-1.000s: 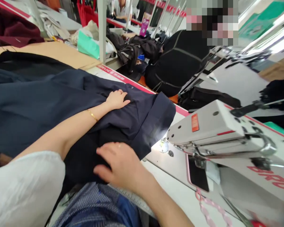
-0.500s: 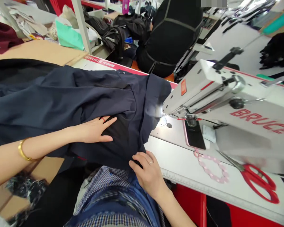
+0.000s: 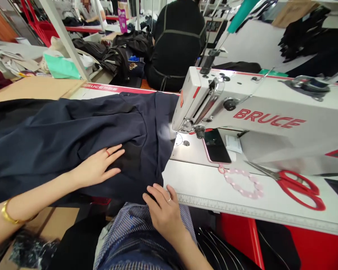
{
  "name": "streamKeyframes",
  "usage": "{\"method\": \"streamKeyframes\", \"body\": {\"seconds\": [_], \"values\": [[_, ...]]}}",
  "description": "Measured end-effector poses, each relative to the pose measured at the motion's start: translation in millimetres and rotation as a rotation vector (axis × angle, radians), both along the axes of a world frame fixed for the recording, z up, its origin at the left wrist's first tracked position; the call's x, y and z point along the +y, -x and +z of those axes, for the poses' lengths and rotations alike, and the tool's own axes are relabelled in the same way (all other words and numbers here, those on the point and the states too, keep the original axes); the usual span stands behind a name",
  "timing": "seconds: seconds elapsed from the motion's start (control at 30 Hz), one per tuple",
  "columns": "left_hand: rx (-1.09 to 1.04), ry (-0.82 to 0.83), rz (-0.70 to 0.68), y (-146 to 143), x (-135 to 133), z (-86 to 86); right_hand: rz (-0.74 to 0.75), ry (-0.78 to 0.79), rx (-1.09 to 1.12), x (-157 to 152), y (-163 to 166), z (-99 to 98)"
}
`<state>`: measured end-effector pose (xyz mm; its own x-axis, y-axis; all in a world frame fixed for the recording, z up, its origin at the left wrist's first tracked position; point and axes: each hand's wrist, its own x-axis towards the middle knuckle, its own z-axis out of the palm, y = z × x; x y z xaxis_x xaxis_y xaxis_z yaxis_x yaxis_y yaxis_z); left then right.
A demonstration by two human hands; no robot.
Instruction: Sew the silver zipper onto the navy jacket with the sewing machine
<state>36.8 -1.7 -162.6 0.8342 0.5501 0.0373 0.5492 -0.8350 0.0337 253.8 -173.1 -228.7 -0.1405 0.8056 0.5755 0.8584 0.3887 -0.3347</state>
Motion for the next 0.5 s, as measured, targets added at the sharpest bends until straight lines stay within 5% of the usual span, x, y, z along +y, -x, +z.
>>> {"method": "streamKeyframes", "body": {"seconds": [0.2, 0.33, 0.5], "values": [[-0.043, -0.015, -0.306, -34, -34, 6.1, -0.011, -0.018, -0.049, -2, -2, -6.4], [-0.034, -0.018, -0.312, -31, -30, -4.1, -0.03, -0.033, -0.084, -8, -3, -12.8], [-0.132, -0.076, -0.217, 14, -13, -0.4, -0.085, -0.063, -0.011, -17, -6, -12.4]]}}
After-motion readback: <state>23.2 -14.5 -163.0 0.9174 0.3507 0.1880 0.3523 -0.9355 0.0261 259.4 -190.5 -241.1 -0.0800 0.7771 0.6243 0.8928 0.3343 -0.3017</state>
